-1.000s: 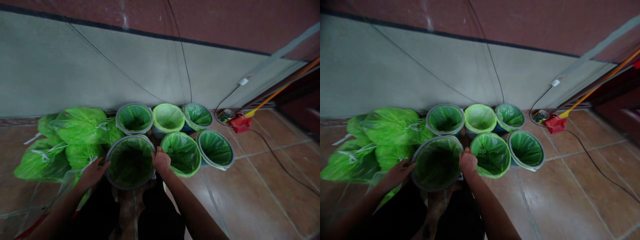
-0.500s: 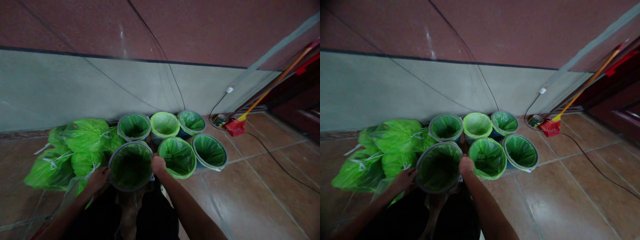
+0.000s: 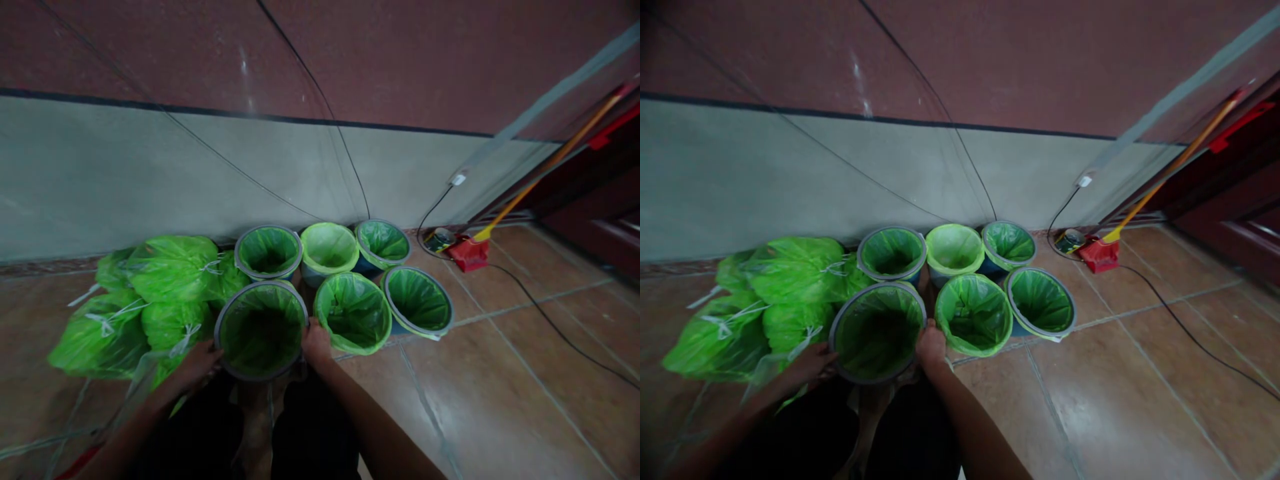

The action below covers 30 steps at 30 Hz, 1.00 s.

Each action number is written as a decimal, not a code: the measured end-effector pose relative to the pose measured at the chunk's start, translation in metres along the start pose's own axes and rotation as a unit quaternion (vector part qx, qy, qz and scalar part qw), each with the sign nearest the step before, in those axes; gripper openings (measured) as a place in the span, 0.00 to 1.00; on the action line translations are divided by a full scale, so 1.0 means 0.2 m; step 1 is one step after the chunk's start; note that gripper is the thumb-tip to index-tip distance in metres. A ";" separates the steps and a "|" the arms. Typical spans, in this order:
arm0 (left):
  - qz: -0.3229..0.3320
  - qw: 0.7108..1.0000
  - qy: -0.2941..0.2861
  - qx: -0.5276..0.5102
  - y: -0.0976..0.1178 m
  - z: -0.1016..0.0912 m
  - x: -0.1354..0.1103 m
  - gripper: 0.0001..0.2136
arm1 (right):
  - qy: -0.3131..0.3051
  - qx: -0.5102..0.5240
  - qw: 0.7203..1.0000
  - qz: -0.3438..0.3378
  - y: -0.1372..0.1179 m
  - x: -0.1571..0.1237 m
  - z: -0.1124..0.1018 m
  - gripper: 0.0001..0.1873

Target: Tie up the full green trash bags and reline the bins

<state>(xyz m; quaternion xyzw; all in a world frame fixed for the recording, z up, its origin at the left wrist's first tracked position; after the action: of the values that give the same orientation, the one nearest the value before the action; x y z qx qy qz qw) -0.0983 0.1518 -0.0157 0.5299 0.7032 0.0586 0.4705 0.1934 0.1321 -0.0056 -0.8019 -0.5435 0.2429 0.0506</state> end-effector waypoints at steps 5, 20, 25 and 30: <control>-0.016 0.999 -0.018 -0.033 -0.06 -0.03 0.07 0.08 | -0.009 0.013 1.000 0.012 0.02 -0.04 0.03 0.14; -0.069 0.997 -0.013 -0.034 -0.11 0.00 0.08 0.06 | 0.001 -0.034 0.999 0.009 -0.04 0.01 -0.01 0.13; -0.082 0.996 0.006 -0.043 -0.10 -0.01 0.06 0.05 | -0.003 -0.010 1.000 0.015 -0.03 0.00 0.01 0.14; -0.082 0.993 0.021 -0.082 -0.11 0.00 -0.01 0.11 | 0.042 0.046 0.998 -0.002 0.02 -0.02 -0.05 0.20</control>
<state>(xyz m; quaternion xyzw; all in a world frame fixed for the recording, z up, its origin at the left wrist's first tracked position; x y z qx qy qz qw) -0.1123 0.1399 -0.0268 0.4285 0.7470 0.0883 0.5005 0.2000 0.1284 0.0031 -0.8073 -0.5304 0.2338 0.1111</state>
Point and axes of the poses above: each hand's wrist, its own x-axis towards the middle knuckle, its own z-axis out of the palm, y = z × x, the point moved 8 cm from there along x, towards the middle knuckle, and after that the axes turned 2 degrees about y, right-handed, at the moved point
